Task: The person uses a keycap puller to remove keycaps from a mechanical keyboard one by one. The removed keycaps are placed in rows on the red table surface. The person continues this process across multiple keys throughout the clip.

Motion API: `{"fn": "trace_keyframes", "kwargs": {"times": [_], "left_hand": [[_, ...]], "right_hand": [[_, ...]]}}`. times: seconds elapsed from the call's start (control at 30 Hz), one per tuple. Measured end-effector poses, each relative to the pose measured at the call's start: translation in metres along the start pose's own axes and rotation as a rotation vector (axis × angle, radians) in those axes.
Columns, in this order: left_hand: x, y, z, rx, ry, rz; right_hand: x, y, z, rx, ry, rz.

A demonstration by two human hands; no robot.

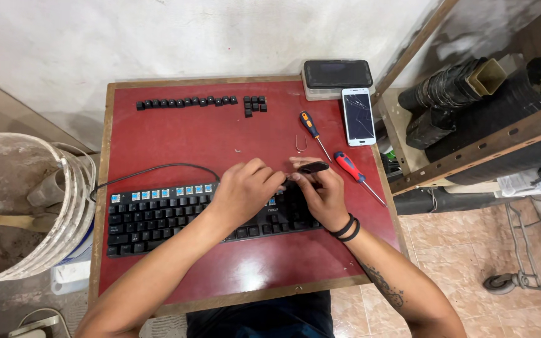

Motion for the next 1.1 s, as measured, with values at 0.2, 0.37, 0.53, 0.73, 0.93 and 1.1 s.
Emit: {"fn": "trace_keyframes", "kwargs": {"times": [0.2,0.37,0.53,0.73,0.93,1.1], "left_hand": [[-0.014,-0.004,-0.022,-0.346,-0.143,0.370],[-0.016,-0.005,-0.027,-0.459,-0.261,0.405],[-0.001,-0.004,-0.026,-0.617,-0.290,0.521],[-0.002,-0.004,-0.024,-0.546,-0.262,0.464],[0.008,-0.045,-0.020,-0.390,-0.428,0.176],[0.055,-0.101,-0.013,-0.342,-0.532,0.000]], "right_hand": [[0.000,0.003,0.004,0.006,0.013,0.036],[0.000,0.001,0.004,0.068,0.036,-0.010],[0.000,0.002,0.001,0.084,0.055,-0.035],[-0.001,0.003,0.000,0.132,0.070,-0.051],[-0.006,0.019,0.000,0.214,0.087,-0.058],[-0.005,0.012,-0.001,0.211,0.086,-0.032]]}}
Point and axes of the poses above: each hand's wrist, its own z-axis away from the middle knuckle, its own x-axis out of the palm, y = z × x, the point moved 2 cm from there along -z, towards the middle knuckle, and after that the axes turned 6 degrees about y, right-handed, at the moved point
